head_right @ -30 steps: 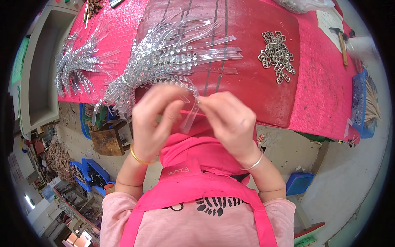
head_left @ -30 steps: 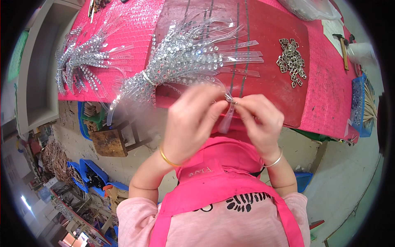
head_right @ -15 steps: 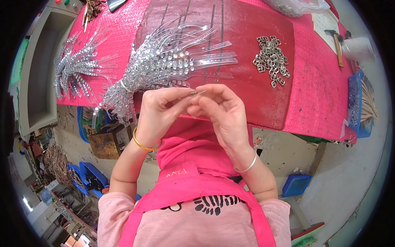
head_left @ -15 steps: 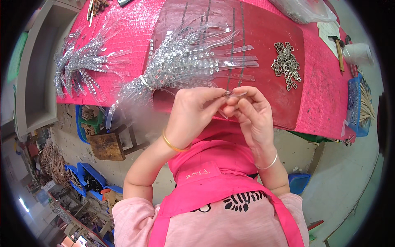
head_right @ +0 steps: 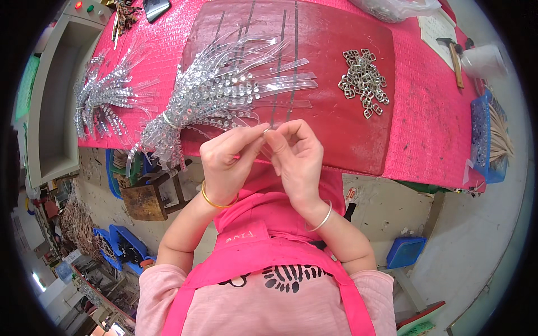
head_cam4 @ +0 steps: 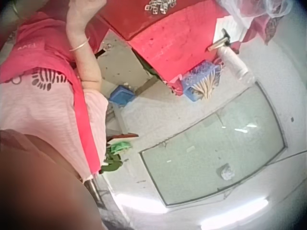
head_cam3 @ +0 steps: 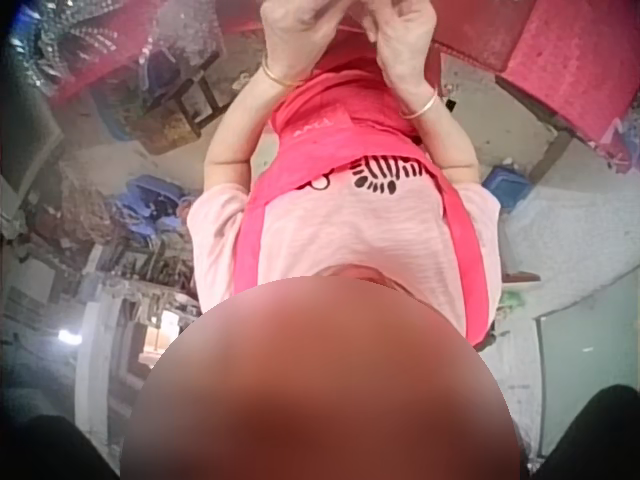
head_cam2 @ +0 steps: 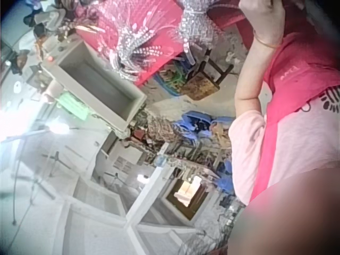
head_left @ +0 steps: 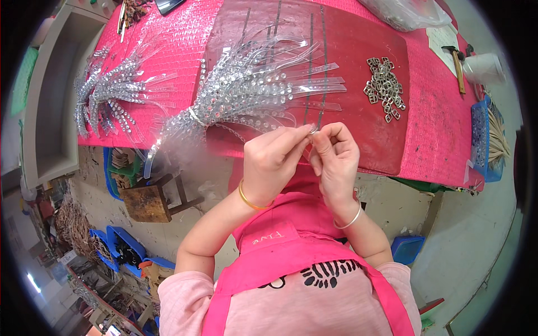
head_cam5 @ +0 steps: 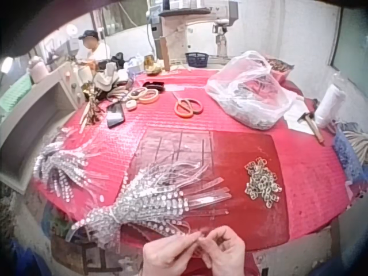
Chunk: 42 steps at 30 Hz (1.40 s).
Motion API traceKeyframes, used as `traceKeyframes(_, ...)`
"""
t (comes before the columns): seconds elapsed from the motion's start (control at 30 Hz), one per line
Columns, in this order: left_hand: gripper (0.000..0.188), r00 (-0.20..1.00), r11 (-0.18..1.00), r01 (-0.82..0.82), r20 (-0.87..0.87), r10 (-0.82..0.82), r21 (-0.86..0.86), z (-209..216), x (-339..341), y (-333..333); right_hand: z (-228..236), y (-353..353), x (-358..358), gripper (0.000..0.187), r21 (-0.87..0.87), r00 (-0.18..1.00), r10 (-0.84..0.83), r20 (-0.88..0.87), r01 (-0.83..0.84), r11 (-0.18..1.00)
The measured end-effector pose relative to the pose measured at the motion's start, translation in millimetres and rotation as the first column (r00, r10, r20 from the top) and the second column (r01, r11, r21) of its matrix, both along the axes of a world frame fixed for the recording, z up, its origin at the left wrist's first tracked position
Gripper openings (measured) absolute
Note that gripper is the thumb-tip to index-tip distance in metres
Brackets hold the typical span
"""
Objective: The recorder is assembling decorative silver shoe elements by attaching small metal clips to individual strips.
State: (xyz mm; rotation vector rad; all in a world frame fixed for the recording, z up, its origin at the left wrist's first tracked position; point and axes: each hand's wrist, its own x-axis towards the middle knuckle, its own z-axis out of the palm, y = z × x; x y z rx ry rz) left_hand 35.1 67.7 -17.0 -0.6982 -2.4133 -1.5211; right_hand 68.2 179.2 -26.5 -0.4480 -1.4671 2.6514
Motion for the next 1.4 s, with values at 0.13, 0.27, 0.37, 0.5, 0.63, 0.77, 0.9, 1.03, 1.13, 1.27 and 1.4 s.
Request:
traceKeyframes(0.13, 0.014, 0.989, 0.999, 0.004, -0.151, -0.010, -0.040, -3, 1, -1, -2, -3, -3, 0.014, -0.044, 0.997, -0.045, -0.062, 0.042, 0.998)
traceKeyframes(0.27, 0.013, 0.967, 0.995, 0.063, -0.243, -0.081, -0.082, -11, -1, -9, 10, 17, -10, 0.010, -0.054, 0.938, 0.328, 0.113, -0.324, 0.944)
traceKeyframes(0.37, 0.010, 0.963, 0.961, 0.214, -0.131, -0.238, -0.173, -4, 0, -20, 1, 25, -9, 0.009, 0.199, 0.986, 0.162, -0.040, -0.151, 0.968)
traceKeyframes(0.5, 0.014, 0.762, 0.725, 0.494, -0.163, -0.627, -0.480, -4, -3, -36, 8, 56, -36, 0.010, 0.976, 0.985, 0.079, -0.152, 0.137, 0.166)
traceKeyframes(0.63, 0.016, 0.698, 0.586, 0.669, 0.115, -0.707, -0.457, -5, -8, -41, 0, 56, -35, 0.014, 0.998, 0.978, 0.196, 0.063, -0.058, -0.032)
traceKeyframes(0.77, 0.025, 0.961, 0.950, 0.255, -0.059, -0.269, -0.177, -8, -7, -17, 2, 49, -29, 0.013, 0.831, 0.985, 0.107, 0.138, -0.174, 0.529)
traceKeyframes(0.9, 0.029, 0.999, 0.967, -0.043, -0.025, 0.038, -0.250, -2, -18, 3, 3, 51, -35, 0.009, 0.995, 0.972, 0.216, -0.097, 0.097, 0.009)
traceKeyframes(1.03, 0.012, 0.990, 0.899, 0.111, -0.038, -0.139, -0.423, -10, -33, -3, 16, 62, -14, 0.010, 0.845, 0.930, 0.367, 0.039, -0.227, 0.485)
traceKeyframes(1.13, 0.013, 0.933, 0.867, 0.154, -0.218, -0.285, -0.474, 1, -38, -10, 16, 96, -24, 0.012, 0.924, 1.000, 0.022, 0.011, -0.019, 0.382)
traceKeyframes(1.27, 0.012, 0.897, 0.863, 0.243, -0.236, -0.374, -0.444, -2, -43, -11, -2, 119, -52, 0.012, 0.992, 0.999, 0.026, -0.039, 0.036, 0.120)
traceKeyframes(1.4, 0.011, 0.925, 0.897, 0.267, -0.167, -0.341, -0.352, -5, -41, -12, -2, 113, -28, 0.012, 0.973, 0.999, -0.014, -0.039, 0.041, 0.229)
